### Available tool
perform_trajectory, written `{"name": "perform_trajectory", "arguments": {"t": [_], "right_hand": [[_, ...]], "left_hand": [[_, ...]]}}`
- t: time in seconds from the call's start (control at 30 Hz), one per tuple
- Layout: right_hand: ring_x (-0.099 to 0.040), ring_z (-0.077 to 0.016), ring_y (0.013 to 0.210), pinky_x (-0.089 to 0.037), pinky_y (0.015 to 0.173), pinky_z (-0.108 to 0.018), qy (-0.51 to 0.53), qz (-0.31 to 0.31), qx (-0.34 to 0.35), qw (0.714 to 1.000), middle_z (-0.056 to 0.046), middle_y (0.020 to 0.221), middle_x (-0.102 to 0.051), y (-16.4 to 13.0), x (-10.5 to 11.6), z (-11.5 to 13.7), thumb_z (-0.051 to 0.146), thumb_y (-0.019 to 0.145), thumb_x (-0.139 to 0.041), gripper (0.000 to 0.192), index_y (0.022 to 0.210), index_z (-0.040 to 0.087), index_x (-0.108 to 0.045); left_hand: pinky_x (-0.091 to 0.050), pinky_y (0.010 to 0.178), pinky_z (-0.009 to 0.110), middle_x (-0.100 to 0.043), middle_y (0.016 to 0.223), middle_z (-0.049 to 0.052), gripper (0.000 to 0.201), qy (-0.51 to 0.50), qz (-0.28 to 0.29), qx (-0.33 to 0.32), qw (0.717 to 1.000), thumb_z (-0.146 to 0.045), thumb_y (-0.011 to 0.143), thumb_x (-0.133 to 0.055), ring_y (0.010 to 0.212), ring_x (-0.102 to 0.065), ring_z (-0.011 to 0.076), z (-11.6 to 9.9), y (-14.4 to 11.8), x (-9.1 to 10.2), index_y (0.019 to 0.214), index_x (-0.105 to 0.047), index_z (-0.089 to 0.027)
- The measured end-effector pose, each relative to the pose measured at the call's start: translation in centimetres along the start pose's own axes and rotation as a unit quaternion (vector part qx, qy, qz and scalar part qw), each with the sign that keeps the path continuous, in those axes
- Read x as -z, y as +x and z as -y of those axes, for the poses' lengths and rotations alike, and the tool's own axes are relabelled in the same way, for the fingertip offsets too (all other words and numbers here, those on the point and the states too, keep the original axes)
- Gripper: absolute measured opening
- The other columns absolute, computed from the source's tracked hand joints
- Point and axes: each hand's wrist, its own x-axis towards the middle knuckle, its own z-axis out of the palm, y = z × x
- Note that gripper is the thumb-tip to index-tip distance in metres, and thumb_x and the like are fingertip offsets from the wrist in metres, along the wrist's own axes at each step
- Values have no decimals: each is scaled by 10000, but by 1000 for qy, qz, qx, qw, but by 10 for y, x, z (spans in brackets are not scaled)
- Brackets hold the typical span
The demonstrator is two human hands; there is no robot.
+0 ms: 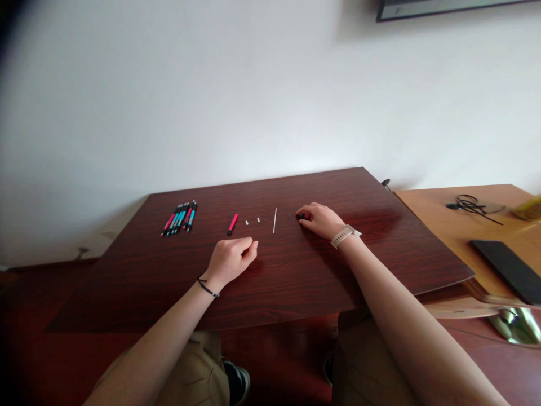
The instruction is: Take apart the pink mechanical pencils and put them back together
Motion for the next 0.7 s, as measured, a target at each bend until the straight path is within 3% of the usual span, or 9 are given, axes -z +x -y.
{"name": "perform_trajectory", "arguments": {"t": [0.2,0.43,0.6,0.7], "right_hand": [[-662,-206,846,-516,806,-325,5,11,-2,1000,-52,978,-721,0,3,2,340,947,-694,296,1213,245,-782],[-658,-210,841,-506,773,-317,28,-10,-32,999,-31,929,-724,-3,7,4,322,910,-727,448,1346,226,-690],[-660,-209,819,-517,762,-322,34,-45,-28,998,-36,919,-728,-4,13,12,321,922,-710,381,1291,226,-714],[-659,-204,791,-534,758,-330,57,-62,-3,996,-44,925,-736,-6,13,30,317,933,-696,303,1217,218,-733]], "left_hand": [[-220,566,322,-570,557,-12,432,0,3,1,1000,-282,1054,-532,488,-467,117,0,0,0,635,-468,-197],[-233,556,323,-559,554,-24,428,-2,1,1,1000,-278,1052,-540,483,-453,114,0,0,1,638,-463,-200],[-237,555,326,-561,556,-21,434,-2,2,2,1000,-289,1061,-527,482,-461,118,-1,0,1,640,-464,-203],[-239,552,325,-575,565,-14,442,-5,8,3,1000,-307,1076,-508,484,-473,122,0,0,2,648,-469,-205]]}}
